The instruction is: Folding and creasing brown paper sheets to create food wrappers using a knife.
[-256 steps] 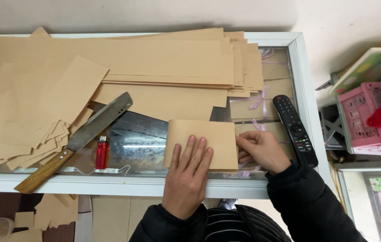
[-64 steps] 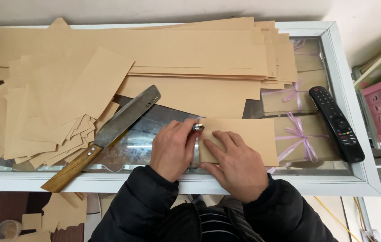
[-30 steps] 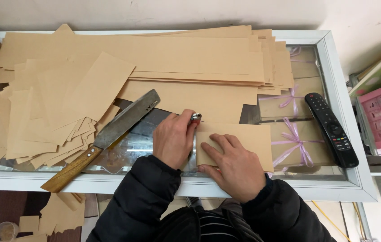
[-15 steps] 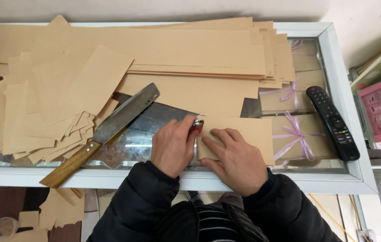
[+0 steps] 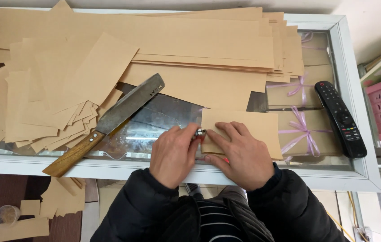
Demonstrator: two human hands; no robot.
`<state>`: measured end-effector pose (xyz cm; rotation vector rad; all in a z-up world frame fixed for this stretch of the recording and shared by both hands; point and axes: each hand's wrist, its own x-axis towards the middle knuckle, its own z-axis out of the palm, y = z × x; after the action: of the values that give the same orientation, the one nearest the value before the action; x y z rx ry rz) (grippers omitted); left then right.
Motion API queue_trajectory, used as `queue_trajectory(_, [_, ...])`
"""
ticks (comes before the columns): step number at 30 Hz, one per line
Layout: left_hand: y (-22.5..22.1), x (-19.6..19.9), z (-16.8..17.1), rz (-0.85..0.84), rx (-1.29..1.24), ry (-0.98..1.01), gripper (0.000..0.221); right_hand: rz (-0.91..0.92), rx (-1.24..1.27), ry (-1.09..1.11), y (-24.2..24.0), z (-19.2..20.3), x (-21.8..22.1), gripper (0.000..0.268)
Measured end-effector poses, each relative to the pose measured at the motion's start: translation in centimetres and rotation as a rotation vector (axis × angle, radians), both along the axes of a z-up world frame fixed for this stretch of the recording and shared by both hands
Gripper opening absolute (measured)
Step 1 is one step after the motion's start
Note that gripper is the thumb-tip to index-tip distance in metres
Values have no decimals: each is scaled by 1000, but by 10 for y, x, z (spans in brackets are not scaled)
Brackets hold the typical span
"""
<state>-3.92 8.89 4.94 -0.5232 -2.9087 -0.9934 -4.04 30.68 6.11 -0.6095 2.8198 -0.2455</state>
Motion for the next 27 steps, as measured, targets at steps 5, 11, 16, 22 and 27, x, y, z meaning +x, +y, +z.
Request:
queue_trajectory(5, [2,1,-4,-1,12,15,16,-2,7,20,-1,-3,1,64])
queue_trajectory(11, [-4,12,-6,-28,3,-33,17,-4,12,-8,-1,2,-1,65])
queue_trajectory(16, [-4,13,-7,-36,34,-13,18,-4,23,-22,-2,7,-3,66])
queue_trajectory(22, [-7,19,-8,-56,21,-34,17,-3,30,-51,-1,4,-5,67])
queue_trajectory(27, [-12,21,-2,-118,11,-65,12,-3,27,-63,0,6,-6,66])
